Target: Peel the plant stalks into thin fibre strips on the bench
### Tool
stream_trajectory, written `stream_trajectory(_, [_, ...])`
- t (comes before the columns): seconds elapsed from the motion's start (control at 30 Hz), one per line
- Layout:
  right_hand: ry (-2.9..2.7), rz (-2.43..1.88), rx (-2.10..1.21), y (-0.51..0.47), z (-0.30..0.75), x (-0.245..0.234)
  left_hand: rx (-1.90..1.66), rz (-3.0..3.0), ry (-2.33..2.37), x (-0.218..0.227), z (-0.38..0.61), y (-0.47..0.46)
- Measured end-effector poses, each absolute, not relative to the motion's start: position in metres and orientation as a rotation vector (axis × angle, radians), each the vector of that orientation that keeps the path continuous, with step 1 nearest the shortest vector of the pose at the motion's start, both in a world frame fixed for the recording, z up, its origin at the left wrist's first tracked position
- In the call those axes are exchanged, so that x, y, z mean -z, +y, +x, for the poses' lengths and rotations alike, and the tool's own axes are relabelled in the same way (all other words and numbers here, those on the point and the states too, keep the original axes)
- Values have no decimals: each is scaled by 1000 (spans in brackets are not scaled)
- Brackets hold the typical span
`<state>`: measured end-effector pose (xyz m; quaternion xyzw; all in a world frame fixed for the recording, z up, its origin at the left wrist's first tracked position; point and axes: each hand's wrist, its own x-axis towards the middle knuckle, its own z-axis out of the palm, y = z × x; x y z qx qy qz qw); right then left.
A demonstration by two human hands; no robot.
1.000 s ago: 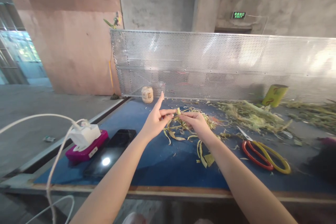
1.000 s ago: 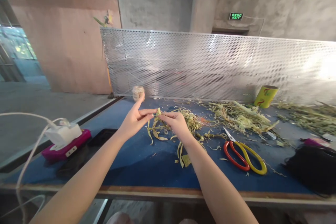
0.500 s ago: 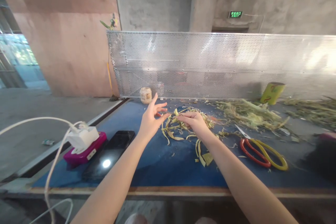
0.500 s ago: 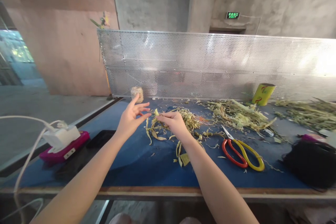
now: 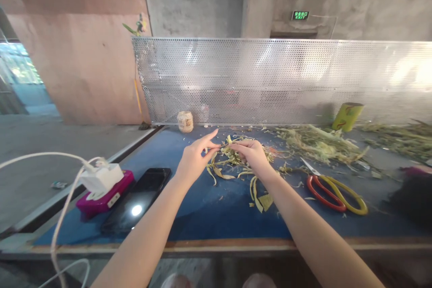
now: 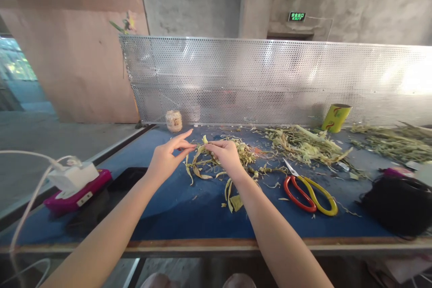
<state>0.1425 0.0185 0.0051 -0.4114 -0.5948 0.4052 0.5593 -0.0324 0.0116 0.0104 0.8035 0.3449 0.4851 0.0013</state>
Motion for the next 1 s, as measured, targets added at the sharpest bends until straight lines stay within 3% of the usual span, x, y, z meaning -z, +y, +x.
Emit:
stream_trajectory(0.13, [-1449,-1053,-845,20,142,-3,-1570,2797,885,-11,-27,6])
stream_trajectory(0.33, [-1830,-1084,-511,17,138,-1,-1527,2762,909,-10,-25,4])
stream_trajectory(0.73, [-2011,-1142,-422,15,130,10,-1576,3100,940,-6,-25,7])
stream_trajectory(1.0, [-1999,-1068,-398,12,130,6,-1503,2417,1080,-14,-24,0])
